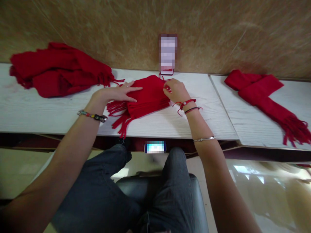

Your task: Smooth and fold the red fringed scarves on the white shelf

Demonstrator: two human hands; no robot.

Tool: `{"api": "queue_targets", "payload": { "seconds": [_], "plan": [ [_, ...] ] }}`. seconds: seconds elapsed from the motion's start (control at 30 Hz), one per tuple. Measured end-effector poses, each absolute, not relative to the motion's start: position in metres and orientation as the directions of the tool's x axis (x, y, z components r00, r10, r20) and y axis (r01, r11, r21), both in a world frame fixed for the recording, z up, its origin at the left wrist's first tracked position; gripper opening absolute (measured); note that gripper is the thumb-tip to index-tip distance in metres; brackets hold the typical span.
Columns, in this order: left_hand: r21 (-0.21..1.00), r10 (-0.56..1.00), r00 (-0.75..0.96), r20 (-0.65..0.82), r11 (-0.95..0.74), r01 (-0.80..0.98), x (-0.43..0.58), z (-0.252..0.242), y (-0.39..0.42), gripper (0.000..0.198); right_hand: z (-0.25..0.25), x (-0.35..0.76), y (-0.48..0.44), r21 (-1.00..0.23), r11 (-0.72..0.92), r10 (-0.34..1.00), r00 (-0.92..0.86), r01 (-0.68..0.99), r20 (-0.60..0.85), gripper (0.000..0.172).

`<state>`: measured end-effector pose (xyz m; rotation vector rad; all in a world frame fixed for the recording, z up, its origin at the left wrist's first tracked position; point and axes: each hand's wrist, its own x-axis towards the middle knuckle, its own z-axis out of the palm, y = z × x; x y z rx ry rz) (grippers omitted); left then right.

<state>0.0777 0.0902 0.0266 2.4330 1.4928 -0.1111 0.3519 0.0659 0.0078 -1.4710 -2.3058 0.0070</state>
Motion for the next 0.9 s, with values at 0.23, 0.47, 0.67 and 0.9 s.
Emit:
{"api": "queue_targets", "payload": {
  "seconds": [0.23, 0.47, 0.67, 0.9],
  "plan": [
    [0.273, 0.939, 0.326, -0.111, -0.286, 0.918, 0.049, 0.02, 0.106, 0.077, -0.011, 0.348, 0.074, -0.289, 0.474, 0.88, -0.457, 0.832, 0.129, 0.054],
    [0.305, 0.942, 0.325, -0.077, -0.289, 0.908, 0.067, 0.018, 0.097, 0.069, -0.016, 0.351, 0.082, -0.263, 0.4, 0.914, -0.358, 0.878, 0.193, 0.061],
    [0.359, 0.971, 0.24, 0.015, -0.229, 0.905, 0.089, 0.008, 0.092, 0.075, -0.025, 0.348, 0.084, -0.206, 0.447, 0.893, -0.421, 0.87, 0.162, 0.055],
    [0.483, 0.975, 0.107, 0.197, -0.192, 0.854, 0.091, 0.008, 0.094, 0.055, -0.028, 0.345, 0.079, -0.128, 0.409, 0.912, -0.408, 0.903, 0.041, 0.053]
  ]
}}
